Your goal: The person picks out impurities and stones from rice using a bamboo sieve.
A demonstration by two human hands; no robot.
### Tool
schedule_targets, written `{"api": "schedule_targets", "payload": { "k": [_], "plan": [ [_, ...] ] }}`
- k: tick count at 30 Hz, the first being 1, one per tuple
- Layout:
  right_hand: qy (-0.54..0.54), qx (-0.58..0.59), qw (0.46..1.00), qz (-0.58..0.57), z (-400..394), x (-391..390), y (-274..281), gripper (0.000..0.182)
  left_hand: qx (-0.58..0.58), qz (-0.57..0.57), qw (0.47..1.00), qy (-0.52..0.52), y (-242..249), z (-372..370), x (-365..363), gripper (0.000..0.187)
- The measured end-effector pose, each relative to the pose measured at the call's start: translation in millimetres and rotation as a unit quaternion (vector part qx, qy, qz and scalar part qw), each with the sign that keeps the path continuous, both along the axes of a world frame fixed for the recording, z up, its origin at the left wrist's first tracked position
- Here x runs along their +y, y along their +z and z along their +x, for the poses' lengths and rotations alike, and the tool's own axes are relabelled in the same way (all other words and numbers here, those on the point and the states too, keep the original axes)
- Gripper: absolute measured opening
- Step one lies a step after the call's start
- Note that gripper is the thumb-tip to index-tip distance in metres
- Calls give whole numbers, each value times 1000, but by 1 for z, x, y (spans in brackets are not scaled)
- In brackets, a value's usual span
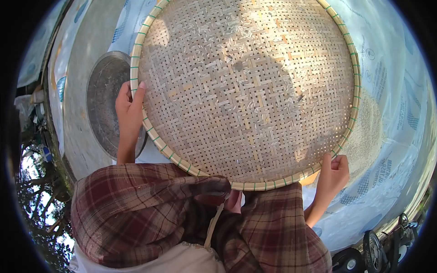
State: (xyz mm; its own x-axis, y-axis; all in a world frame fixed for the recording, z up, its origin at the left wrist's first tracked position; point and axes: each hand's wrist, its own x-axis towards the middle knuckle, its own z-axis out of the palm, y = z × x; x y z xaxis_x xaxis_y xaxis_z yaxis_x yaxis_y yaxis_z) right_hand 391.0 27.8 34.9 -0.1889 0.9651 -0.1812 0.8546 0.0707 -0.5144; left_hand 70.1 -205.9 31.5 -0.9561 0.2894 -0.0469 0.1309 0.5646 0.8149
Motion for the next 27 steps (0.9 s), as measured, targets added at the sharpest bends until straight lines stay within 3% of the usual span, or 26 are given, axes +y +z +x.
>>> {"api": "schedule_targets", "payload": {
  "k": [1, 2, 5, 6, 8, 11, 14, 18, 19, 21, 23, 25, 27],
  "plan": [
    [-10, 76, 996, -40, 2, 2, -2, 23, -9, 4, 1000, 17, -7, -13, -8, 21],
    [-1, 104, 995, 6, -19, -15, 4, 23, -17, 10, 999, 32, -12, -25, -14, 20],
    [5, 93, 995, 33, -49, -28, 14, 22, 13, -67, 997, 40, -15, -41, -23, 19],
    [-8, 71, 994, 83, -46, -20, 12, 22, 7, 15, 999, 43, -13, -31, -17, 19],
    [-48, 21, 988, 142, -29, 4, 15, 22, -5, 37, 998, 43, 10, 7, 14, 19],
    [-17, 54, 994, 92, 1, 19, 26, 23, -36, 114, 992, 40, -1, 11, 23, 20],
    [27, 43, 994, 101, -34, -24, 19, 23, 27, -50, 997, 50, -19, -26, 2, 22],
    [-30, 19, 985, 169, -22, 0, 11, 19, -11, 13, 999, 41, 7, 1, 16, 20],
    [-42, 6, 985, 168, -14, 11, 19, 20, -4, 7, 1000, 26, 11, 8, 20, 20],
    [-64, 57, 995, 52, 3, 23, 25, 22, 0, 71, 996, 45, 9, 19, 28, 20],
    [-6, 77, 997, 26, -8, -1, 19, 22, 0, 87, 996, 33, -8, -8, 9, 20],
    [28, 47, 994, 96, -45, -33, 14, 20, 24, -61, 996, 58, -20, -37, -15, 21],
    [-16, 42, 992, 117, -35, -15, 7, 19, 22, -65, 996, 57, -6, -19, -2, 20]
  ]
}}
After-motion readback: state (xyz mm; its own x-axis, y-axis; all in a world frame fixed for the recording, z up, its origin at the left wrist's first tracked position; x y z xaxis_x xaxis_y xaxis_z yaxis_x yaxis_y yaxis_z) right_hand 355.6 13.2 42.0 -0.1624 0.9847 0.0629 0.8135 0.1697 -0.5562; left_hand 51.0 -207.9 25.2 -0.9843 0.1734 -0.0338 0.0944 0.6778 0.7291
